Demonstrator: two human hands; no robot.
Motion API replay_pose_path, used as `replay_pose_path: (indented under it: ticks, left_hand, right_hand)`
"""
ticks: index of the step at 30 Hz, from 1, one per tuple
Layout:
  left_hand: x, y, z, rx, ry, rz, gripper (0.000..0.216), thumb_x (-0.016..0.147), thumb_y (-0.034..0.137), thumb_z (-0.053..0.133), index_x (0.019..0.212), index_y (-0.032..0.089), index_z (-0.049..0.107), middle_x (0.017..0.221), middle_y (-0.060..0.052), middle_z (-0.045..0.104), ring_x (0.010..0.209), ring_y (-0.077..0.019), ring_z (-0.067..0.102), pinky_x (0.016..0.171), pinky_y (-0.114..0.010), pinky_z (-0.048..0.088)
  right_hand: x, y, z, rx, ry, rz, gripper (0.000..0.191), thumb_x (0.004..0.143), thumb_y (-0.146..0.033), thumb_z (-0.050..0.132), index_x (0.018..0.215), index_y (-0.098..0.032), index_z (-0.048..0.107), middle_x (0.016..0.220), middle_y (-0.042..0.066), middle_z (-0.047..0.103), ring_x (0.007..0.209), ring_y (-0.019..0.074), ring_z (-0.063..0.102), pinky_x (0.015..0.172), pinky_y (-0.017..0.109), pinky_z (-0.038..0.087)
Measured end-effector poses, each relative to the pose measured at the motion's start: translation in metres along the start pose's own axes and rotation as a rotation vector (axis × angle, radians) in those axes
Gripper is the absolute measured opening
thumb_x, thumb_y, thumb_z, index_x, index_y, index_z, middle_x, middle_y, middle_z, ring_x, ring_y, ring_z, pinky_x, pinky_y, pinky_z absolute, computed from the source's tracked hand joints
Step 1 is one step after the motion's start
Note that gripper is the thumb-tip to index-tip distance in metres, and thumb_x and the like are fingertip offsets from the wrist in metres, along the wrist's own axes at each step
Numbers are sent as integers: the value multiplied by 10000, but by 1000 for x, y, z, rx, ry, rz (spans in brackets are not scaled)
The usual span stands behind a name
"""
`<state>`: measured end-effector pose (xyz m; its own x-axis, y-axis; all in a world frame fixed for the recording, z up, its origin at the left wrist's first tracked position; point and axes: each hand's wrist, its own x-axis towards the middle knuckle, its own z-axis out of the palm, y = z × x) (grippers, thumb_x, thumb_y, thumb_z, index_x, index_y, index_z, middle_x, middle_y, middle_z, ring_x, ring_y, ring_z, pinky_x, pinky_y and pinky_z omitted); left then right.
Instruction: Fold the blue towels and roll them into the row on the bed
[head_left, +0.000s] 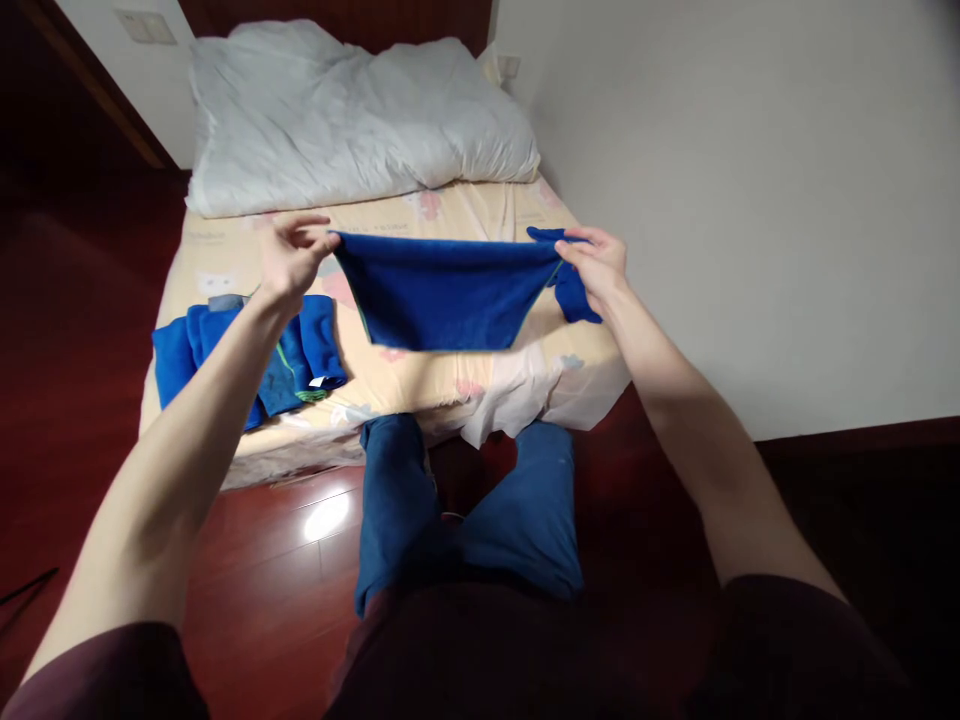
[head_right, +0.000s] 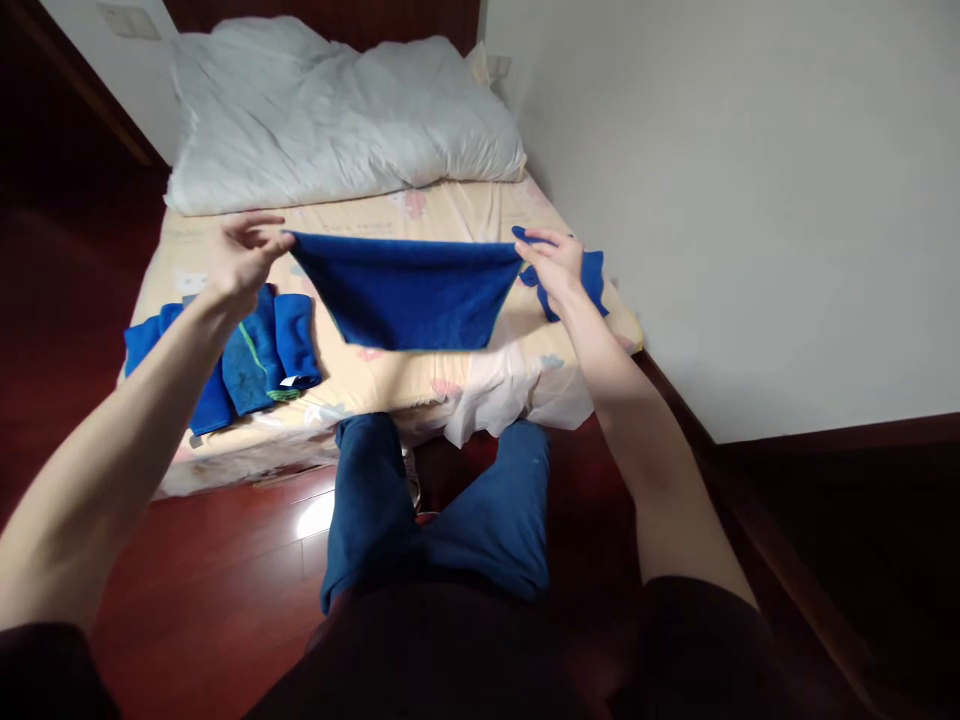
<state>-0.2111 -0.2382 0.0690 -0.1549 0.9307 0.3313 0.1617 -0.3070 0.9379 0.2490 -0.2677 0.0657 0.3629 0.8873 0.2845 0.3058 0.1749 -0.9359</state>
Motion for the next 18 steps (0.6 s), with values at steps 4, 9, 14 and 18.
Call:
replay_pose_path:
  ticks: [4, 9, 14, 18]
  left_hand:
    - [17, -8, -6, 53, -10, 160, 838, 647, 770, 882, 1101, 109, 640, 822, 22, 708, 1074, -144, 732, 768, -331, 377]
    - [-37, -86, -12, 135, -1, -82, 717, 619, 689, 873, 1134, 207, 744, 930, -60, 722, 936, -222, 697, 758, -392, 495]
    - [-118, -181, 2, 190, -89, -528, 764, 452, 588, 905, 1033, 130, 714, 712, -30, 653, 647, -168, 592, 610, -307, 446]
    - [-154, -219, 8, 264, -67, -744, 672, 520, 631, 869, 948, 152, 673, 745, -39, 659, 616, -143, 548, 553, -261, 403]
  right_hand:
    - [15, 11, 6, 13, -21, -110, 464, 758, -395, 909, 1128, -184, 727, 887, 36, 773, 826, 188, 717, 789, 364, 605]
    - [-30, 80, 24, -113, -136, 54, 338, 680, -336, 918, 919, -179, 738, 814, 43, 766, 769, 189, 700, 752, 312, 579]
    - [-112, 174, 60, -183, -239, 384, 283, 659, -328, 914, 703, -191, 670, 719, 81, 757, 768, 229, 712, 727, 313, 561]
    - [-150, 218, 73, -169, -177, 510, 266, 698, -294, 900, 790, -200, 669, 869, 109, 809, 901, 257, 756, 804, 315, 591]
